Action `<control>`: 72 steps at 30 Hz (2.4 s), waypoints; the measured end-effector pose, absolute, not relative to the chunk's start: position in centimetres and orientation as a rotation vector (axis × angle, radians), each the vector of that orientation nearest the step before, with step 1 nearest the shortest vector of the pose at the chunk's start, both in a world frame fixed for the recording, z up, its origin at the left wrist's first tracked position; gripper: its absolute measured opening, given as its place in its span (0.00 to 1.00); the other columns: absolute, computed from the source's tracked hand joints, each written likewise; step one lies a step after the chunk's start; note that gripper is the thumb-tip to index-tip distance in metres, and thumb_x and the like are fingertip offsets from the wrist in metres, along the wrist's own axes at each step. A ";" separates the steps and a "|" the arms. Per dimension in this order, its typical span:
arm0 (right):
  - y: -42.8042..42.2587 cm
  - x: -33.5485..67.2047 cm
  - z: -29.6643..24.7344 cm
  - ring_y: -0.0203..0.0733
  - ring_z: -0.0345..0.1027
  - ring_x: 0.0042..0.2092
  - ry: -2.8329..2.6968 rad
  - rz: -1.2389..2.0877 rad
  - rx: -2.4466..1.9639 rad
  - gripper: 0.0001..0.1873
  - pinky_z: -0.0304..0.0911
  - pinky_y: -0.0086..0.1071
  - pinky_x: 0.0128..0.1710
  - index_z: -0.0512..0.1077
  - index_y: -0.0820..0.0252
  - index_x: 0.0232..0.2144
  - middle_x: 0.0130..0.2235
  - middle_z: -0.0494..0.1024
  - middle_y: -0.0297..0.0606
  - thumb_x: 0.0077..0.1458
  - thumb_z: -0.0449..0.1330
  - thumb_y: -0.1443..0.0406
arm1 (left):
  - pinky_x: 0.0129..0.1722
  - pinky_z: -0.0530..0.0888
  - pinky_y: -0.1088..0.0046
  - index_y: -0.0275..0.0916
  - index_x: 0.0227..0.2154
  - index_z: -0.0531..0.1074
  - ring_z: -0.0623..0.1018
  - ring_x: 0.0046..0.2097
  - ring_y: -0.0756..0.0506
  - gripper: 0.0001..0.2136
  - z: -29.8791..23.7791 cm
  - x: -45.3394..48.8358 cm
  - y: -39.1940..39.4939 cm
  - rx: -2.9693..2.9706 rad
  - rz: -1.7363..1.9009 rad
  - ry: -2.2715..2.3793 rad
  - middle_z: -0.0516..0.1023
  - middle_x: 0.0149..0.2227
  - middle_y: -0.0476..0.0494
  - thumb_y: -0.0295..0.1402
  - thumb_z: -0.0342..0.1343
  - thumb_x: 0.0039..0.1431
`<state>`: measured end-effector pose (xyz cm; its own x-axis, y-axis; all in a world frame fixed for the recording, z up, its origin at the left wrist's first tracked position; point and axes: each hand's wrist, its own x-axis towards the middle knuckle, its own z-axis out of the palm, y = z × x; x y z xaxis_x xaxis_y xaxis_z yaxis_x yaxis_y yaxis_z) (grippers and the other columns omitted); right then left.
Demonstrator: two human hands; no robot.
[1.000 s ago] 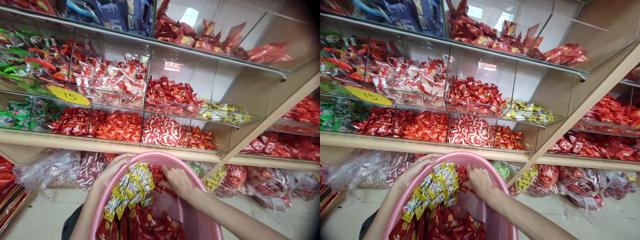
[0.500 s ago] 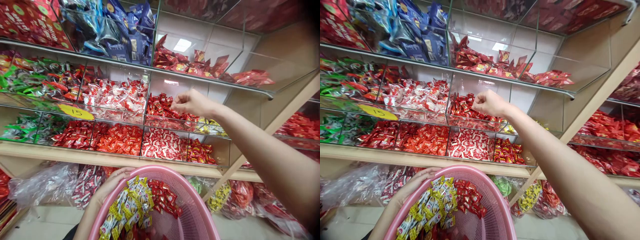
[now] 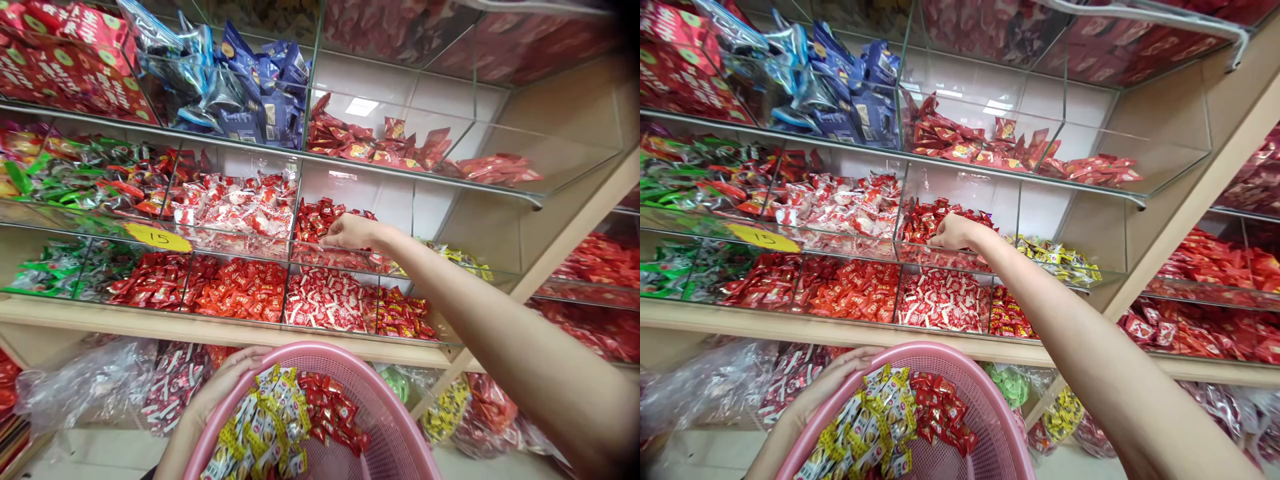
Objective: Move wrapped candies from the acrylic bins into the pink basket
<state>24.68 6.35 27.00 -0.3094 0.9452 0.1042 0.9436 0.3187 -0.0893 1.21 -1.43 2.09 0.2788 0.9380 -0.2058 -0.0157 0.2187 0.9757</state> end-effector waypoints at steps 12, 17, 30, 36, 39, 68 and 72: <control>6.2 23.0 27.0 0.33 0.55 0.23 -2.266 0.257 -1.730 0.18 0.52 0.29 0.21 0.64 0.61 0.18 0.20 0.64 0.33 0.40 0.60 0.52 | 0.41 0.66 0.76 0.37 0.37 0.72 0.70 0.45 0.44 0.15 2.0 1.1 -1.4 1.143 0.878 1.055 0.74 0.41 0.45 0.35 0.53 0.46; 6.3 22.5 27.5 0.34 0.57 0.22 -2.295 0.433 -1.796 0.19 0.53 0.30 0.20 0.63 0.60 0.18 0.19 0.63 0.34 0.36 0.63 0.52 | 0.40 0.67 0.76 0.37 0.37 0.72 0.70 0.45 0.43 0.15 2.1 1.0 -1.4 1.139 0.877 1.053 0.74 0.40 0.44 0.35 0.53 0.45; 6.3 22.5 27.6 0.31 0.54 0.22 -2.248 0.526 -1.737 0.15 0.52 0.28 0.20 0.67 0.61 0.17 0.19 0.64 0.32 0.33 0.66 0.57 | 0.46 0.64 0.75 0.39 0.37 0.73 0.70 0.46 0.44 0.15 1.6 0.9 -1.1 1.148 0.874 1.003 0.74 0.42 0.45 0.34 0.54 0.44; 7.1 22.8 27.5 0.30 0.54 0.21 -2.233 0.535 -1.661 0.11 0.50 0.27 0.19 0.69 0.60 0.21 0.19 0.64 0.30 0.34 0.66 0.62 | 0.47 0.62 0.74 0.40 0.37 0.73 0.69 0.46 0.44 0.13 1.5 0.8 -1.3 1.181 0.896 1.015 0.73 0.41 0.46 0.34 0.53 0.46; 7.6 23.0 27.1 0.30 0.54 0.21 -2.233 0.602 -1.662 0.15 0.49 0.26 0.17 0.69 0.60 0.24 0.19 0.65 0.30 0.32 0.68 0.60 | 0.47 0.62 0.74 0.40 0.37 0.73 0.69 0.47 0.43 0.13 1.3 0.8 -1.2 1.185 0.891 1.021 0.73 0.42 0.45 0.34 0.53 0.46; 6.2 22.0 27.8 0.33 0.57 0.24 -2.142 0.226 -1.859 0.19 0.55 0.29 0.23 0.65 0.61 0.23 0.21 0.65 0.31 0.32 0.66 0.56 | 0.47 0.62 0.75 0.39 0.38 0.73 0.69 0.47 0.44 0.14 1.2 0.8 -1.4 1.189 0.915 0.986 0.73 0.43 0.45 0.33 0.52 0.46; 5.7 21.2 27.9 0.34 0.57 0.23 -2.224 0.238 -1.941 0.15 0.56 0.29 0.22 0.64 0.61 0.17 0.17 0.62 0.31 0.34 0.66 0.59 | 0.47 0.62 0.74 0.39 0.38 0.72 0.69 0.47 0.44 0.14 1.3 0.8 -1.4 1.188 0.916 0.970 0.73 0.43 0.45 0.34 0.52 0.47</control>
<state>21.19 5.68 27.91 -0.1314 0.9909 0.0299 0.9622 0.1348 -0.2368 0.81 -1.35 1.32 0.3231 0.9392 -0.1166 -0.0630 0.1443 0.9875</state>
